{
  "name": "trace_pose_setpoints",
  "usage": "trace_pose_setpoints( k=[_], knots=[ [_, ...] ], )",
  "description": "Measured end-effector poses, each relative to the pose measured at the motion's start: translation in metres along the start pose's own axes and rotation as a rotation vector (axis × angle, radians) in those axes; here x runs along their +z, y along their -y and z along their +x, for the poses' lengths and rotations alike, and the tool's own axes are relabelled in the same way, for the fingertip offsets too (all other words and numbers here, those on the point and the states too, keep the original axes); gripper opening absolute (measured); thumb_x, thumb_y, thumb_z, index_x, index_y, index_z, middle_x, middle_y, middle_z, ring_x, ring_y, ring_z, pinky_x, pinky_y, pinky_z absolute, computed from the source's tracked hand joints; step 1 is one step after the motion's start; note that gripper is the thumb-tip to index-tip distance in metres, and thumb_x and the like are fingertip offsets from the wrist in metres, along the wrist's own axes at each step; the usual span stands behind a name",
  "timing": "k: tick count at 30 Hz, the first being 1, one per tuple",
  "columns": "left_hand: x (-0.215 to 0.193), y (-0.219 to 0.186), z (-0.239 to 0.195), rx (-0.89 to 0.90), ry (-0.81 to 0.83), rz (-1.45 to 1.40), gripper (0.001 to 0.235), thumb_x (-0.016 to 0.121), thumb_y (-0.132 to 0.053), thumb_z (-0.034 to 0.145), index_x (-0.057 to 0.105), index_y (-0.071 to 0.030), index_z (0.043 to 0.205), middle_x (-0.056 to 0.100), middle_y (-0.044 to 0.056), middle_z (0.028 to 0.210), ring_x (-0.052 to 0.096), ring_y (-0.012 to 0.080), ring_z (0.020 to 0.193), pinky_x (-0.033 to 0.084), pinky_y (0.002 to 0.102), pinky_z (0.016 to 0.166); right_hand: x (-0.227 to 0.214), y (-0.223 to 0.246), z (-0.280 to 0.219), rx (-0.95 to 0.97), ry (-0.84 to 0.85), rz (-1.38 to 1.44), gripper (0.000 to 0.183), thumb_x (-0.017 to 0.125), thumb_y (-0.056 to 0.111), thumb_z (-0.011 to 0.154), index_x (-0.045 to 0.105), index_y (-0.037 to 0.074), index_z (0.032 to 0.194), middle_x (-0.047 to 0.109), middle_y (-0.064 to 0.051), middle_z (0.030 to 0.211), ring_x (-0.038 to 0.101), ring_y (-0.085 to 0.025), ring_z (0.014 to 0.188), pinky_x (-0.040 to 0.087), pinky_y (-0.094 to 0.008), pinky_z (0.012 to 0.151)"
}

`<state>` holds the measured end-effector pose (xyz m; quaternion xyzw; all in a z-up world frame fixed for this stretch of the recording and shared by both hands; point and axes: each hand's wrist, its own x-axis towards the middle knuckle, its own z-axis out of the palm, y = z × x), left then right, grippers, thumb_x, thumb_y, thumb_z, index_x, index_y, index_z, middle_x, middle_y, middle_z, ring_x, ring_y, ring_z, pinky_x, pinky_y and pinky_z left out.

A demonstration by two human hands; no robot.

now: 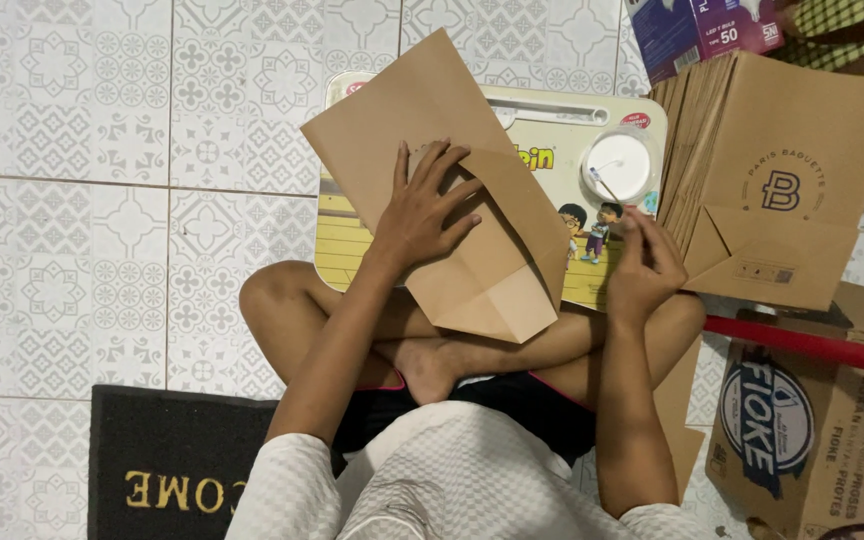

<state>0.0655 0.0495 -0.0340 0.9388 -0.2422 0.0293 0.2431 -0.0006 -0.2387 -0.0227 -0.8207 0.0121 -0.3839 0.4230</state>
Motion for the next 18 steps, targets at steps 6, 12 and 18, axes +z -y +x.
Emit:
trace_pose_setpoints(
  k=[6,12,18],
  knots=[
    [0.0,-0.001,-0.001,0.0,-0.004,0.026,0.04,0.056,-0.061,0.094,0.061,-0.036,0.125,0.043,-0.002,0.155,0.029,0.0249,0.151,0.008,0.065,0.124,-0.01,-0.051,-0.012,0.255,-0.107,0.083,0.011,0.08,-0.004,0.098,0.08,-0.004,0.109,0.075,-0.018,0.095,0.069,-0.019,0.084,0.055,-0.034,0.074],
    [0.004,0.002,-0.001,0.041,-0.035,0.022,0.041,0.06,-0.059,0.093,0.063,-0.032,0.124,0.043,0.002,0.155,0.03,0.0286,0.15,0.014,0.067,0.121,-0.007,-0.012,-0.001,0.056,0.019,-0.048,0.012,0.081,-0.009,0.094,0.081,-0.003,0.104,0.076,-0.02,0.095,0.074,-0.037,0.091,0.055,-0.044,0.083],
    [0.008,0.005,-0.001,0.062,-0.042,0.046,0.043,0.06,-0.059,0.092,0.062,-0.033,0.126,0.043,0.003,0.155,0.031,0.0299,0.15,0.014,0.066,0.12,-0.014,-0.02,-0.001,0.065,-0.08,0.002,0.014,0.082,-0.012,0.091,0.081,-0.003,0.101,0.078,-0.019,0.093,0.075,-0.033,0.088,0.057,-0.039,0.078]
  ],
)
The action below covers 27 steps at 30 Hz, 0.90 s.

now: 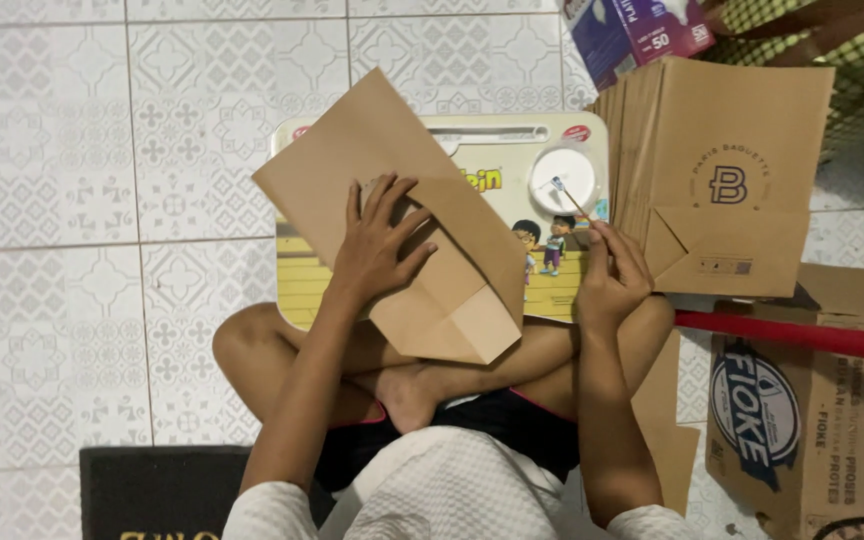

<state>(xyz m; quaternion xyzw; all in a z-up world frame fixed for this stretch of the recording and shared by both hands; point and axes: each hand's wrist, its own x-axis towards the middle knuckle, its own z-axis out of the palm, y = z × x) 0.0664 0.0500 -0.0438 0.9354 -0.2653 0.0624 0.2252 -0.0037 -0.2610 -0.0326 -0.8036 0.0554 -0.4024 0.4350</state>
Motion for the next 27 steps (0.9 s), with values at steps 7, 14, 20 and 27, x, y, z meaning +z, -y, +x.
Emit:
trace_pose_setpoints(
  k=[7,14,20,27],
  knots=[
    [-0.005,-0.009,0.005,-0.027,-0.002,0.003,0.041,0.061,-0.059,0.093,0.064,-0.03,0.122,0.045,0.003,0.154,0.032,0.0285,0.15,0.01,0.063,0.123,0.006,0.002,0.001,0.032,0.066,0.037,0.012,0.085,-0.008,0.089,0.083,0.0,0.098,0.078,-0.016,0.091,0.075,-0.033,0.085,0.057,-0.04,0.081],
    [-0.006,-0.012,0.007,-0.052,0.008,-0.002,0.042,0.06,-0.06,0.093,0.065,-0.029,0.121,0.045,0.002,0.155,0.03,0.028,0.151,0.007,0.062,0.124,0.007,-0.022,-0.009,0.591,-0.137,0.325,0.012,0.074,0.002,0.099,0.076,-0.003,0.11,0.073,-0.014,0.089,0.059,-0.012,0.071,0.05,-0.025,0.062],
    [-0.006,-0.013,0.005,-0.064,0.005,-0.012,0.042,0.062,-0.058,0.092,0.065,-0.03,0.123,0.046,0.002,0.154,0.031,0.0277,0.151,0.006,0.062,0.124,0.003,-0.002,-0.003,0.47,0.001,0.212,0.011,0.079,-0.002,0.097,0.079,0.0,0.108,0.074,-0.016,0.093,0.067,-0.016,0.083,0.054,-0.028,0.07],
    [-0.002,-0.024,-0.004,-0.141,-0.047,-0.007,0.046,0.065,-0.057,0.09,0.062,-0.029,0.127,0.046,0.006,0.151,0.032,0.0306,0.149,0.008,0.07,0.119,-0.007,-0.027,-0.012,0.812,-0.198,0.563,0.014,0.075,0.011,0.1,0.073,0.008,0.114,0.076,-0.011,0.099,0.069,-0.01,0.08,0.05,-0.016,0.06]
  ],
)
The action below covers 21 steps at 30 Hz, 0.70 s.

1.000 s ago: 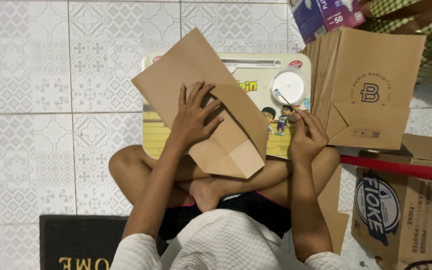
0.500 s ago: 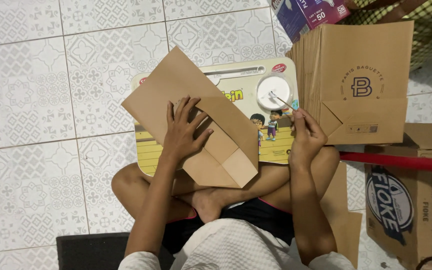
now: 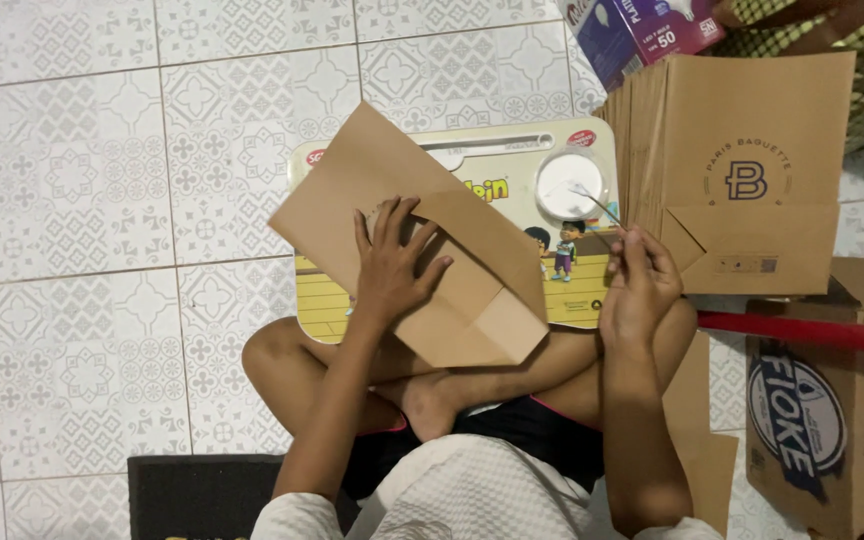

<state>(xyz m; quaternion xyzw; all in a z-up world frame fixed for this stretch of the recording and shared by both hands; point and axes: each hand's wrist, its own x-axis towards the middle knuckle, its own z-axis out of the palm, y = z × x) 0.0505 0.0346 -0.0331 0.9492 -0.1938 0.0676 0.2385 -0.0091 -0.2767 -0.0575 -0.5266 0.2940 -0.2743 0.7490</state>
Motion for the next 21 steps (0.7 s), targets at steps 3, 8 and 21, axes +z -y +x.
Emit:
trace_pose_setpoints(
  k=[3,8,21],
  knots=[
    [0.007,-0.011,-0.008,-0.083,-0.013,0.037,0.049,0.066,-0.057,0.089,0.062,-0.029,0.129,0.044,0.008,0.151,0.031,0.0326,0.147,0.007,0.075,0.116,-0.003,0.018,-0.024,0.1,0.03,0.05,0.009,0.071,0.013,0.103,0.072,0.012,0.112,0.076,-0.008,0.103,0.067,-0.01,0.085,0.046,-0.016,0.063],
    [-0.002,-0.007,0.013,-0.064,0.04,0.062,0.058,0.068,-0.065,0.081,0.059,-0.036,0.13,0.042,0.007,0.149,0.034,0.0319,0.143,0.013,0.071,0.117,0.001,0.037,-0.082,0.213,0.099,0.087,0.006,0.063,0.014,0.107,0.068,0.012,0.11,0.072,-0.003,0.105,0.061,-0.01,0.089,0.042,-0.017,0.065],
    [0.001,-0.016,0.017,-0.04,-0.071,0.032,0.018,0.061,-0.035,0.096,0.065,-0.029,0.112,0.06,0.003,0.11,0.069,0.0253,0.086,0.059,0.038,0.066,0.023,-0.011,-0.134,0.173,0.111,-0.007,0.015,0.069,0.005,0.1,0.068,-0.002,0.114,0.074,-0.022,0.107,0.072,-0.019,0.088,0.056,-0.021,0.067]
  ],
)
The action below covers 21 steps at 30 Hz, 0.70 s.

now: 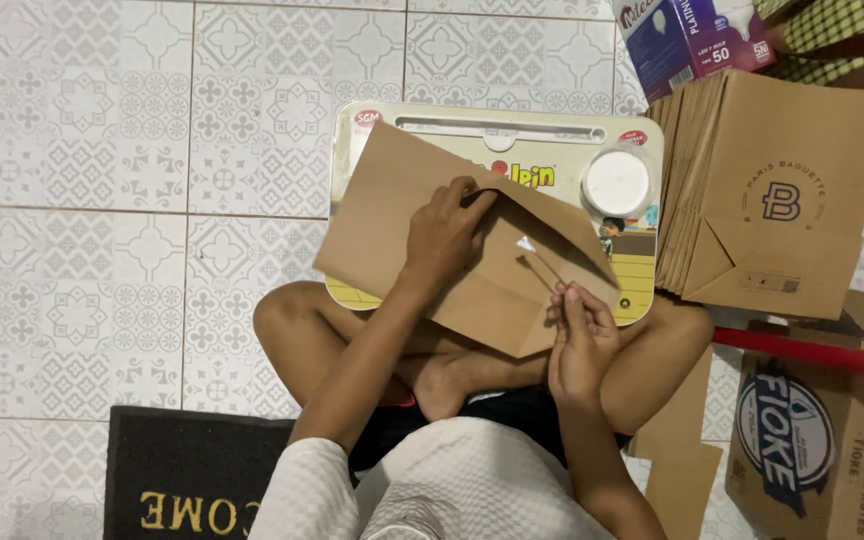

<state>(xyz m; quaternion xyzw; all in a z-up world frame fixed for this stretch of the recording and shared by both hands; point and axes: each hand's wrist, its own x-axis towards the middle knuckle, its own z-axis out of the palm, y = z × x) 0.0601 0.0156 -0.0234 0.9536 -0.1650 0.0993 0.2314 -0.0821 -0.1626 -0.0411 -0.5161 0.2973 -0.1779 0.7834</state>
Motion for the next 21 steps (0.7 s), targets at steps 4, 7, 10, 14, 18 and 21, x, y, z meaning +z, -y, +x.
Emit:
trace_pose_setpoints(
  k=[4,7,10,14,18,21],
  knots=[
    [0.004,-0.004,-0.009,-0.038,-0.016,0.028,0.014,0.062,-0.034,0.097,0.065,-0.025,0.107,0.058,0.006,0.114,0.068,0.0278,0.084,0.061,0.039,0.063,0.004,0.0,0.007,-0.078,-0.022,-0.113,0.017,0.071,0.003,0.099,0.067,-0.005,0.114,0.074,-0.022,0.105,0.072,-0.018,0.086,0.057,-0.021,0.067],
    [0.005,-0.005,-0.006,-0.038,-0.02,0.042,0.014,0.064,-0.036,0.096,0.066,-0.026,0.105,0.057,0.005,0.114,0.067,0.0266,0.087,0.06,0.037,0.062,0.015,0.007,0.01,-0.172,-0.02,-0.245,0.017,0.072,0.003,0.1,0.068,-0.006,0.114,0.075,-0.023,0.106,0.073,-0.017,0.086,0.059,-0.022,0.067],
    [0.005,-0.006,0.001,-0.07,0.06,0.036,0.021,0.062,-0.043,0.096,0.066,-0.027,0.109,0.056,0.004,0.112,0.065,0.0269,0.088,0.057,0.038,0.064,0.02,0.008,0.013,-0.279,0.002,-0.362,0.016,0.073,0.003,0.101,0.069,-0.006,0.114,0.075,-0.023,0.106,0.074,-0.018,0.086,0.06,-0.024,0.066],
    [0.011,0.001,0.011,0.002,0.121,0.055,0.026,0.067,-0.039,0.091,0.065,-0.029,0.115,0.056,0.005,0.103,0.063,0.0299,0.09,0.054,0.042,0.068,0.025,0.008,0.011,-0.354,-0.001,-0.408,0.014,0.074,0.001,0.1,0.071,-0.005,0.112,0.075,-0.022,0.103,0.072,-0.017,0.084,0.059,-0.024,0.065],
    [0.004,0.0,0.016,-0.007,0.218,-0.023,0.036,0.074,-0.033,0.086,0.063,-0.027,0.12,0.054,0.007,0.106,0.062,0.0325,0.092,0.056,0.044,0.07,0.014,-0.006,0.019,-0.509,0.015,-0.516,0.01,0.076,-0.003,0.099,0.074,-0.005,0.109,0.076,-0.023,0.101,0.073,-0.02,0.087,0.061,-0.031,0.072],
    [0.011,0.002,0.016,0.016,0.22,-0.061,0.042,0.079,-0.029,0.083,0.062,-0.022,0.121,0.052,0.009,0.104,0.063,0.035,0.091,0.056,0.045,0.072,0.022,0.002,0.018,-0.669,0.052,-0.615,0.007,0.078,-0.008,0.096,0.075,-0.005,0.102,0.077,-0.023,0.1,0.077,-0.03,0.094,0.061,-0.038,0.08]
  ],
)
